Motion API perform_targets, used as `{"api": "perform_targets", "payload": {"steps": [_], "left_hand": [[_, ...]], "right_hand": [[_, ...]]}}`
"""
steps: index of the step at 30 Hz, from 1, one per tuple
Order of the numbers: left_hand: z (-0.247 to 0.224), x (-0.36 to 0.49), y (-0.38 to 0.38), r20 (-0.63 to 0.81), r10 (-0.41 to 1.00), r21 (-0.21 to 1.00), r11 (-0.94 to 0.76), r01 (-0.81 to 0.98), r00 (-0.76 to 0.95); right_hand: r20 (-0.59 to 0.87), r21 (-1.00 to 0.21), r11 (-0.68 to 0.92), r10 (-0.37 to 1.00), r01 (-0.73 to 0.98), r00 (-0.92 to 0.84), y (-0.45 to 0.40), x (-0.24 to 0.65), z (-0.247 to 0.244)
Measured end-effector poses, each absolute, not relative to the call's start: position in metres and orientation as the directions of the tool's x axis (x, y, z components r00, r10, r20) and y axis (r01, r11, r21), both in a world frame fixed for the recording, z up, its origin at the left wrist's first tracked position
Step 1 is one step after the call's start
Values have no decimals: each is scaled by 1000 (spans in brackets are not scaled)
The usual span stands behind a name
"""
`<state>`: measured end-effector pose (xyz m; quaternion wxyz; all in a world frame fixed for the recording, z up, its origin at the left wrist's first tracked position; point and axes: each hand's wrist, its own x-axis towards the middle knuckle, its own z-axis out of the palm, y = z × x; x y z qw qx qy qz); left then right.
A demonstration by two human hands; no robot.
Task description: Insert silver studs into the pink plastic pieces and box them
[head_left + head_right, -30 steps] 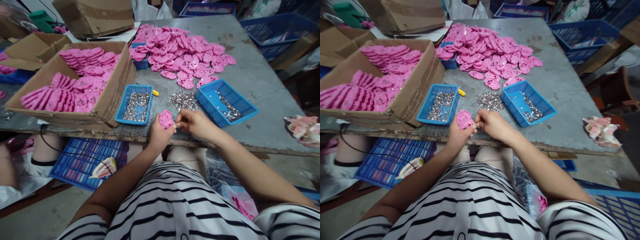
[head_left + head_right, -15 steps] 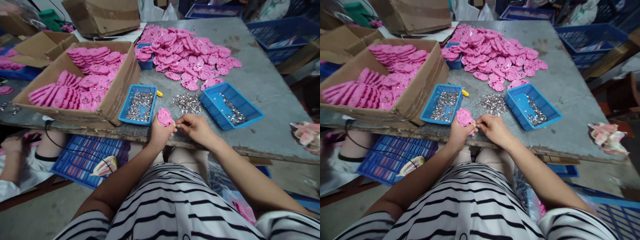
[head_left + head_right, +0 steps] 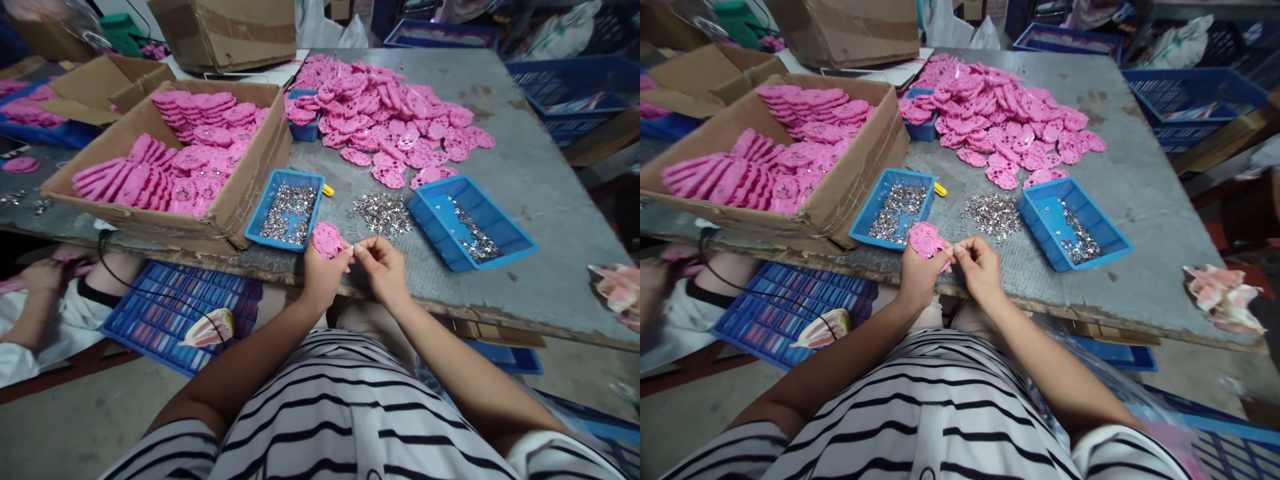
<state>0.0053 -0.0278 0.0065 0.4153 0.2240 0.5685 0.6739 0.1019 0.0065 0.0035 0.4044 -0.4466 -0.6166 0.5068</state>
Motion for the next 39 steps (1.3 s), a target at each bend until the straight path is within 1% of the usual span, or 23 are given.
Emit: {"api": "perform_targets", "payload": {"steps": [4, 7, 9, 12, 14, 15, 17, 20, 22, 24, 28, 29, 31, 33, 35, 37, 39], "left_hand": [[5, 4, -28, -158, 808, 955, -21, -297, -567], [7, 3, -28, -157, 810, 948, -37, -315, -566], [9, 2, -29, -175, 809, 931, -50, -363, -561], [12, 1, -29, -199, 808, 902, -69, -425, -554], [14, -1, -29, -194, 814, 898, -78, -433, -548], [14, -2, -29, -188, 818, 900, -78, -428, -544], [14, -3, -29, -183, 822, 912, -63, -405, -540], [12, -6, -29, -178, 824, 934, -30, -355, -538], [10, -7, -28, -160, 826, 945, -30, -326, -540], [8, -7, -27, -140, 827, 955, -32, -295, -544], [9, -8, -28, -140, 823, 971, 4, -240, -551], [10, -9, -28, -148, 833, 966, 7, -257, -532], [14, -12, -30, -182, 881, 932, 13, -363, -436], [18, -15, -31, -230, 929, 863, 57, -502, -291], [20, -18, -33, -271, 949, 804, 133, -579, -159], [21, -20, -34, -286, 954, 796, 184, -577, -91], [22, -21, -35, -277, 959, 817, 199, -542, -65]], "right_hand": [[12, -995, 37, 968, 95, -249, 2, 97, 4], [16, -995, 39, 968, 87, -251, 1, 95, 3], [47, -993, 71, 968, 90, -248, 0, 95, 1], [145, -979, 175, 959, 103, -243, -3, 95, -2], [199, -964, 236, 947, 124, -252, -4, 96, -3], [204, -961, 244, 944, 132, -260, -4, 96, -3], [147, -974, 189, 949, 128, -279, -2, 97, -1], [-12, -998, 8, 950, 62, -311, 2, 97, 4], [-71, -997, -70, 937, 16, -341, 6, 96, 8], [-92, -995, -98, 924, 1, -372, 9, 95, 11], [-108, -994, -91, 905, 62, -412, 15, 98, 13], [-101, -994, -74, 903, 80, -417, 17, 99, 13], [-41, -994, 9, 899, 113, -436, 22, 103, 15], [57, -980, 140, 876, 141, -479, 27, 107, 20], [138, -948, 270, 826, 169, -547, 31, 110, 25], [178, -905, 374, 766, 202, -618, 34, 113, 31], [209, -850, 475, 701, 227, -682, 37, 115, 36]]}}
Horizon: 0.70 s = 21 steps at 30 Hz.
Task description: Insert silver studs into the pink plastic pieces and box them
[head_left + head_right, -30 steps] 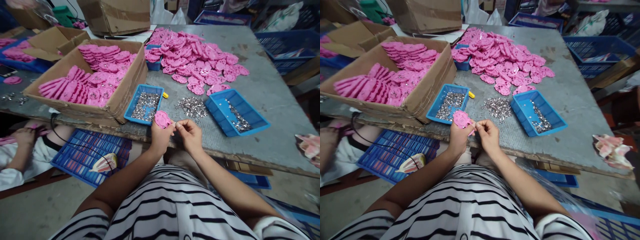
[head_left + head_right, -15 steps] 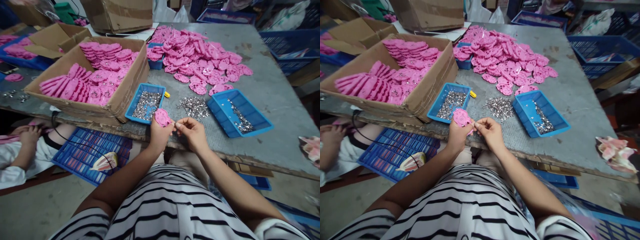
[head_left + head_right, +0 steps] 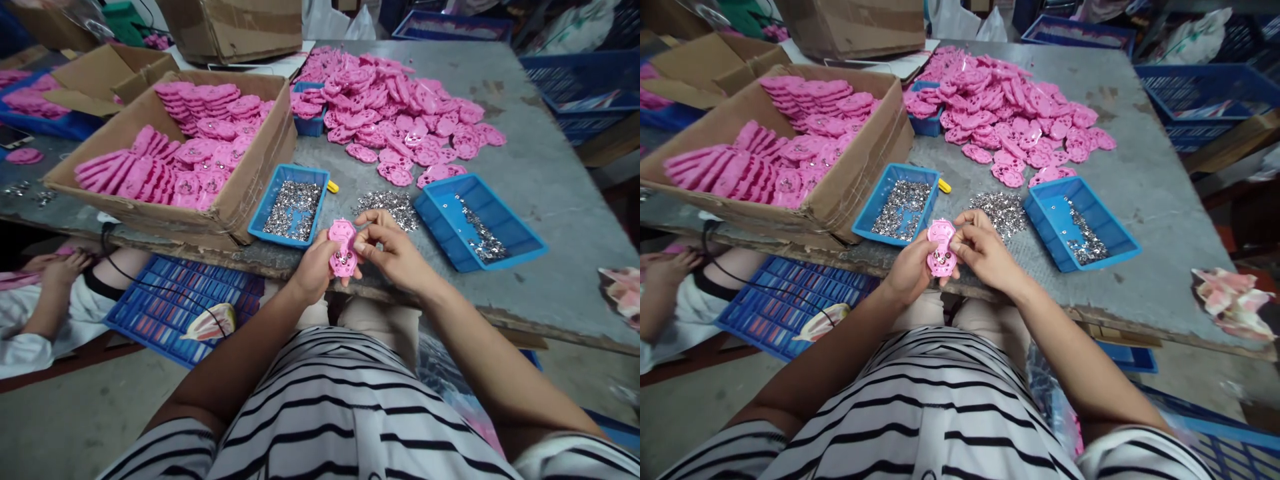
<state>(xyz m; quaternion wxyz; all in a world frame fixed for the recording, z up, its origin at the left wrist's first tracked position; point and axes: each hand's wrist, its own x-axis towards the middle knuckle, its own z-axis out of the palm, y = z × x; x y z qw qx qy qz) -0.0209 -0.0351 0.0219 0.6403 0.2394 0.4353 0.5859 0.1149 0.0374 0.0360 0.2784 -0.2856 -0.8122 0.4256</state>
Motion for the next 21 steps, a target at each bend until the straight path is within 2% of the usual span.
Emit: {"api": "perform_targets", "payload": {"steps": [3, 7, 21], "left_hand": [[23, -22, -37, -253, 967, 843, 201, -500, -38], [23, -22, -38, -239, 971, 851, 207, -482, -5], [20, -21, -34, -255, 967, 826, 230, -514, 24]], "right_hand": [[227, -776, 585, 609, 237, -760, 41, 117, 43], [185, -720, 642, 543, 263, -819, 45, 120, 48], [160, -664, 701, 473, 260, -866, 49, 119, 49]]}}
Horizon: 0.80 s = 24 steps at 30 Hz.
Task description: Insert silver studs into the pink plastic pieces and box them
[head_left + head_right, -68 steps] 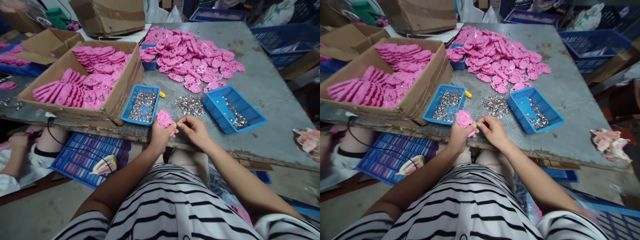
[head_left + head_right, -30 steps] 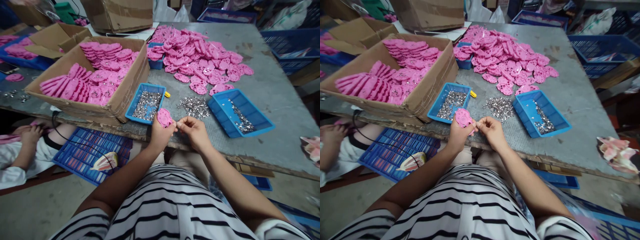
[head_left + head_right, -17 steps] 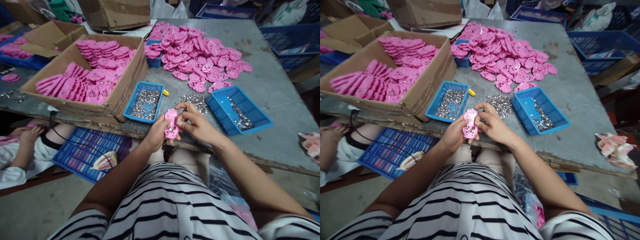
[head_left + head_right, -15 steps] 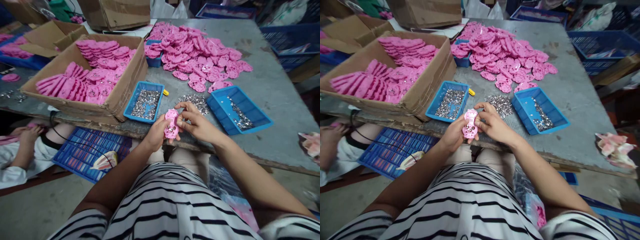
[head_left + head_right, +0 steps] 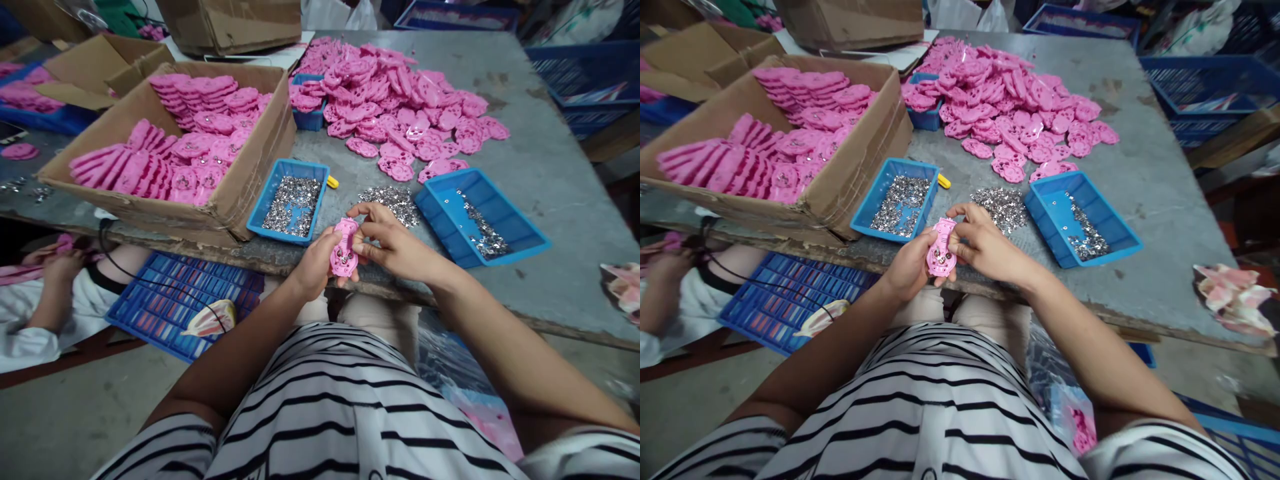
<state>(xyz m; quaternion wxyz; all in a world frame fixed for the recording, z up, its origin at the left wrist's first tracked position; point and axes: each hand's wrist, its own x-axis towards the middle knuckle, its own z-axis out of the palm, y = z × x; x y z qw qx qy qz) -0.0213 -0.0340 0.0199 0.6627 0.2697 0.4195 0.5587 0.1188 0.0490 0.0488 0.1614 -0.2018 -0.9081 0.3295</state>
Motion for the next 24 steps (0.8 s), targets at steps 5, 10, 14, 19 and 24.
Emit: {"api": "perform_targets", "payload": {"steps": [5, 10, 14, 19, 24], "left_hand": [[20, -22, -33, -273, 961, 819, 254, -515, 39], [17, -22, -33, -239, 970, 828, 232, -510, 52], [15, -22, -32, -230, 972, 827, 225, -515, 55], [16, -21, -31, -264, 963, 815, 255, -520, 58], [20, -21, -33, -273, 960, 805, 262, -533, 60]], "right_hand": [[164, -643, 720, 463, 262, -871, 51, 119, 47], [162, -641, 722, 457, 259, -874, 51, 118, 45], [158, -654, 710, 465, 260, -871, 52, 118, 43], [152, -692, 670, 499, 269, -853, 51, 118, 41], [163, -757, 597, 567, 266, -808, 48, 118, 37]]}}
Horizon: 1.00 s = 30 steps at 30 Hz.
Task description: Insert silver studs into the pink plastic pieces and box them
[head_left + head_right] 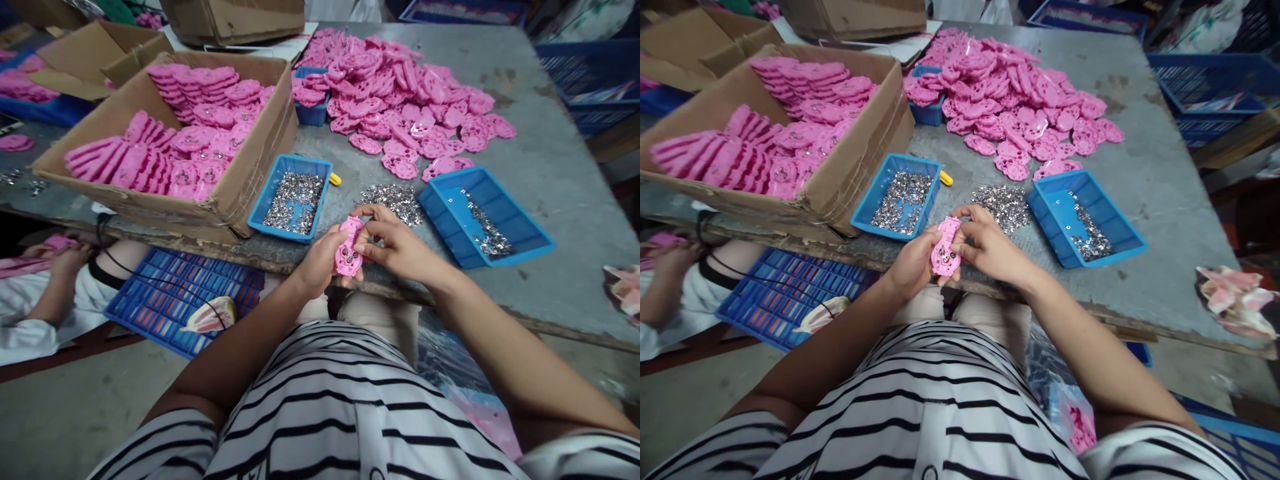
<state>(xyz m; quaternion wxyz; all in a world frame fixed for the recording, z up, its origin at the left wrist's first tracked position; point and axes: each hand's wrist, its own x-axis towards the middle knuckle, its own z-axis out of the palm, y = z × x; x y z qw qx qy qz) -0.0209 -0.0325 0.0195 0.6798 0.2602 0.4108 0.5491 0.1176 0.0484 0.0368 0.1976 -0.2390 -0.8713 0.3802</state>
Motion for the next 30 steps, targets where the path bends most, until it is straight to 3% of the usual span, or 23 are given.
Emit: {"api": "perform_targets", "payload": {"steps": [11, 17, 22, 30], "left_hand": [[22, -25, -36, -224, 974, 886, 215, -411, 26], [17, -23, -35, -238, 971, 902, 215, -374, -16], [17, -24, -30, -262, 964, 885, 259, -387, 46], [41, -31, -30, -282, 954, 909, 232, -346, -101]], "right_hand": [[216, -832, 481, 739, 276, -638, 34, 116, 26], [324, -748, 599, 706, 287, -629, 27, 116, 21], [397, -699, 653, 693, 291, -602, 30, 118, 16], [467, -744, 629, 732, 227, -496, 33, 98, 25]]}}
